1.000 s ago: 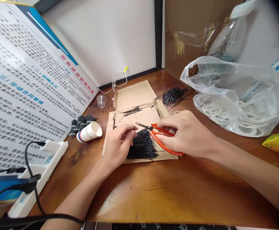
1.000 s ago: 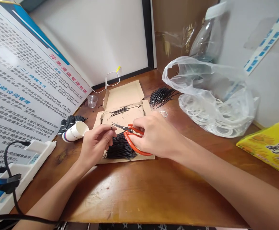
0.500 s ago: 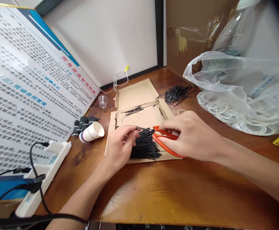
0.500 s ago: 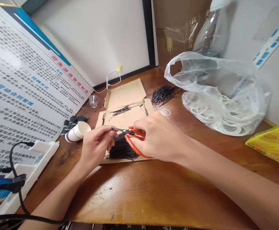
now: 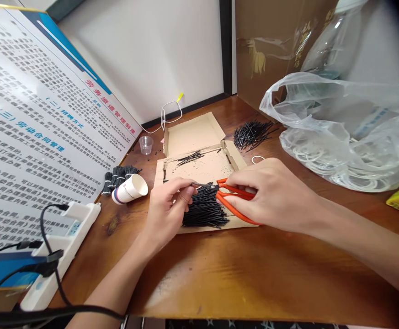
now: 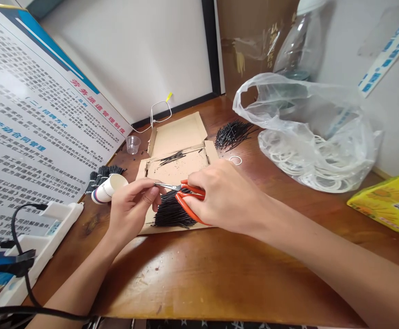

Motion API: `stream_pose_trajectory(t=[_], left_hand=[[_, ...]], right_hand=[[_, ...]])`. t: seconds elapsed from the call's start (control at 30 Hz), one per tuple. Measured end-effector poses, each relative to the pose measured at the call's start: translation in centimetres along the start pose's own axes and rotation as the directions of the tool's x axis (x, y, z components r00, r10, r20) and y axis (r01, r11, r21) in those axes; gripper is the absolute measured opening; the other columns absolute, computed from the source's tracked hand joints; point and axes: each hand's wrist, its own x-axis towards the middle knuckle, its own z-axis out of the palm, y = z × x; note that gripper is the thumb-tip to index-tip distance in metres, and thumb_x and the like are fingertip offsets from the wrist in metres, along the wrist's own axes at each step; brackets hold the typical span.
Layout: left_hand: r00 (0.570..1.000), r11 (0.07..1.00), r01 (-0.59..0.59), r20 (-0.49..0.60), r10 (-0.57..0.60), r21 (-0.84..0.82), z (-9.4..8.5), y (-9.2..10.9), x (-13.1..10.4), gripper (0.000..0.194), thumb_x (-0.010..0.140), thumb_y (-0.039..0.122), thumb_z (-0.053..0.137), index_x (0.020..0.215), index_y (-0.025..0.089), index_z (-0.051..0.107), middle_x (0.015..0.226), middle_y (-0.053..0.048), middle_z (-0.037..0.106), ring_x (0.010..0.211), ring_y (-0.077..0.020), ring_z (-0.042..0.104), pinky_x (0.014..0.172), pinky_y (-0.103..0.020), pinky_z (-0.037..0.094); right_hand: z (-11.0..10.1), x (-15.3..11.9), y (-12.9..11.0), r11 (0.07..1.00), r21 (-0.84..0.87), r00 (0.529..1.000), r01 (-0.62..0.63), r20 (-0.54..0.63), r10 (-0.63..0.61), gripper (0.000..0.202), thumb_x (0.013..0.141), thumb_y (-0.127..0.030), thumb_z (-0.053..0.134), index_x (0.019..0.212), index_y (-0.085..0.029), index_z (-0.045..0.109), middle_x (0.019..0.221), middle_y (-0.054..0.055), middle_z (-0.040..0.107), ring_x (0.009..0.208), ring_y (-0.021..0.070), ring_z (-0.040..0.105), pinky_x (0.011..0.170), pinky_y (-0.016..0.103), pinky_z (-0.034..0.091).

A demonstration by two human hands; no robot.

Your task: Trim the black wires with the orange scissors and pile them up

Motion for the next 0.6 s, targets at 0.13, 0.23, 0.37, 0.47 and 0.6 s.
stream_pose_trajectory(t=[0.13,0.23,0.37,0.47,0.6], left_hand=[[1.000,1.000,-0.016,-0.015,0.016,-0.006,-0.11,0.03,0.03,0.016,0.098,0.022,0.056,0.092,0.016,0.071,0.079,-0.003,0.069,0.055,-0.0080,0.057,0.052,-0.020,0.051],[1.000,1.000,-0.022,-0.013,0.022,0.002,-0.17,0.09,0.00,0.016,0.097,0.020,0.056,0.090,0.016,0.070,0.080,-0.003,0.068,0.055,-0.0076,0.057,0.052,-0.020,0.050],[1.000,1.000,-0.021,0.001,0.021,0.011,-0.18,0.25,-0.08,0.017,0.098,0.020,0.056,0.088,0.015,0.068,0.074,-0.001,0.064,0.055,-0.0081,0.056,0.052,-0.021,0.048],[1.000,1.000,-0.012,0.014,0.012,0.007,-0.17,0.26,-0.07,0.018,0.098,0.020,0.055,0.086,0.015,0.068,0.071,-0.001,0.062,0.055,-0.0087,0.056,0.052,-0.022,0.047],[1.000,1.000,-0.009,0.024,0.009,-0.014,-0.14,0.21,-0.04,0.018,0.098,0.019,0.054,0.087,0.016,0.068,0.076,-0.002,0.064,0.056,-0.0091,0.056,0.053,-0.023,0.048]], right_hand=[[-0.11,-0.02,-0.05,1.000,0.001,0.998,-0.018,-0.057,0.018,0.028,0.082,-0.026,0.057,0.056,-0.019,0.051,0.047,-0.004,0.038,0.047,0.0090,0.027,0.051,0.029,0.024],[-0.08,-0.02,-0.08,0.999,0.027,0.997,-0.033,-0.065,0.035,0.028,0.080,-0.024,0.059,0.055,-0.019,0.050,0.046,-0.005,0.037,0.047,0.0088,0.027,0.051,0.030,0.023],[0.11,-0.12,-0.04,0.999,0.035,0.999,-0.002,-0.050,0.004,0.029,0.078,-0.022,0.061,0.053,-0.018,0.047,0.047,-0.006,0.033,0.048,0.0075,0.022,0.049,0.028,0.021],[0.20,-0.24,0.03,0.999,0.035,0.999,0.014,-0.034,-0.013,0.026,0.078,-0.021,0.061,0.055,-0.018,0.050,0.048,-0.007,0.033,0.048,0.0073,0.022,0.050,0.027,0.022],[0.15,-0.31,0.03,0.999,0.032,1.000,0.013,-0.027,-0.012,0.025,0.079,-0.022,0.060,0.056,-0.018,0.052,0.048,-0.007,0.034,0.048,0.0074,0.023,0.050,0.027,0.023]])
